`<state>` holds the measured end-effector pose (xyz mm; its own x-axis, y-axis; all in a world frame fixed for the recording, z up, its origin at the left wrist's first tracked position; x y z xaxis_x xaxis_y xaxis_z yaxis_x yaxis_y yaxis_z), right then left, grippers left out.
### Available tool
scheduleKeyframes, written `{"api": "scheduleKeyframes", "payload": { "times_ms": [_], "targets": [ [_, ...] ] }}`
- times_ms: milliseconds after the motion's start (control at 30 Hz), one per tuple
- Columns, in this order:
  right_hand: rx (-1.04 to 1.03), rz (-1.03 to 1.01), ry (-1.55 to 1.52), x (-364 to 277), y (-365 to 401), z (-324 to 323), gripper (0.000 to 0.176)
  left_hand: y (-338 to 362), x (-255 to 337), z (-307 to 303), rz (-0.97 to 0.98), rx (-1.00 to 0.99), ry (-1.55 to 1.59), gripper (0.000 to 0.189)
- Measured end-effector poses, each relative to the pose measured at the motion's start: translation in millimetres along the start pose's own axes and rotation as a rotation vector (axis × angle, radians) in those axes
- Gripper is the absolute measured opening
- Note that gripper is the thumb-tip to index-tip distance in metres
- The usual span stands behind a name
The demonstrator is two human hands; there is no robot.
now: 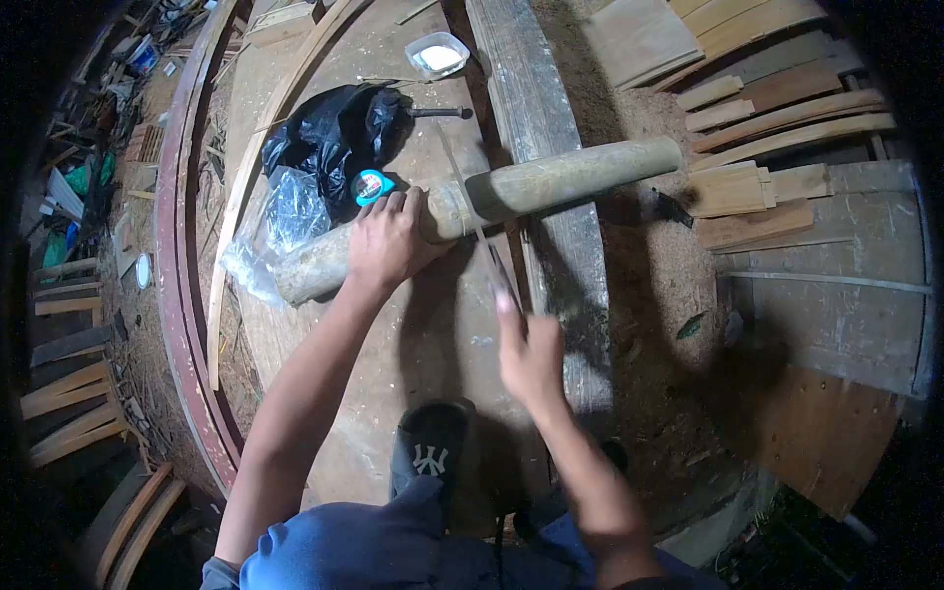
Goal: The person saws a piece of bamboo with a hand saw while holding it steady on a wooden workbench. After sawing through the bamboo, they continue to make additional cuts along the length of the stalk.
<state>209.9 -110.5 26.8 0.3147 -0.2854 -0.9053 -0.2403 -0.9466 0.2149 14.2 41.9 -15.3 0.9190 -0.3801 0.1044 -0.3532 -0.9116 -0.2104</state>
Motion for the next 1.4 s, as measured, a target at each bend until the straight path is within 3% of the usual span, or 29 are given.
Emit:
{"api": "scheduleKeyframes", "payload": {
  "times_ms": [133,233,333,433,533,733,833,967,1033,1100,1167,1233,1400],
  "targets": [
    [0.015,0.012,-0.005,-1.6,21.4,-9.3,0.070,4.1,-2.5,3.2,-0.035,-0.057,0.026,0.072],
    [0.054,-0.025,0.087,-14.1,-33.5,14.0,0.071,2.6,2.7,-3.6,-0.014,0.013,0.021,0.073],
    [0.089,-0.079,0.080,-21.4,-47.0,27.4,0.070,-0.3,-0.8,-1.0,-0.019,-0.063,0.017,0.077],
    [0.019,-0.101,-0.004,-13.0,-9.9,8.9,0.070,4.0,0.4,1.0,-0.001,-0.003,0.021,0.076],
    [0.063,0.062,-0.027,1.8,27.9,-8.0,0.070,8.0,2.5,0.4,-0.004,0.041,-0.037,0.072],
    [0.091,-0.033,0.083,-31.2,-51.8,26.8,0.071,0.4,0.5,-4.6,0.014,0.004,-0.003,0.072],
    [0.071,-0.110,0.056,-26.0,-28.4,16.7,0.071,5.3,1.6,-2.9,0.004,0.006,0.026,0.072],
    [0.044,0.062,-0.005,3.2,25.8,-8.6,0.069,10.2,3.4,-1.5,0.008,0.028,-0.026,0.071],
    [0.041,0.034,0.021,-3.4,1.3,-1.0,0.069,6.3,2.6,-4.0,0.005,-0.005,0.007,0.071],
    [0.058,0.029,0.087,-14.8,-40.7,14.0,0.070,13.9,8.7,-6.6,0.030,0.127,-0.013,0.070],
    [0.112,-0.045,0.143,-38.1,-69.7,22.1,0.070,4.2,2.9,-9.7,0.022,0.116,0.024,0.070],
    [-0.049,0.089,-0.091,-22.9,-83.2,20.2,0.068,2.3,1.8,-5.2,-0.022,-0.013,-0.017,0.073],
    [-0.234,0.117,-0.246,-26.7,-59.5,3.7,0.047,15.0,12.9,-6.1,-0.036,0.085,-0.019,0.073]
  ]
}}
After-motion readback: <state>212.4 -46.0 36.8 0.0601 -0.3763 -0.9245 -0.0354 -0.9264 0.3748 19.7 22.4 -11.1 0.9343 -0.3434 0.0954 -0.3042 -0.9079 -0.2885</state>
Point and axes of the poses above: each hand's wrist, its own y-axis away from the middle knuckle, its own z-axis out of the palm, x = y × z, the point moved 5 cm from there along -y, towards the middle knuckle, and after that the axes turned 8 degrees about -y, right-handed, at the moved point
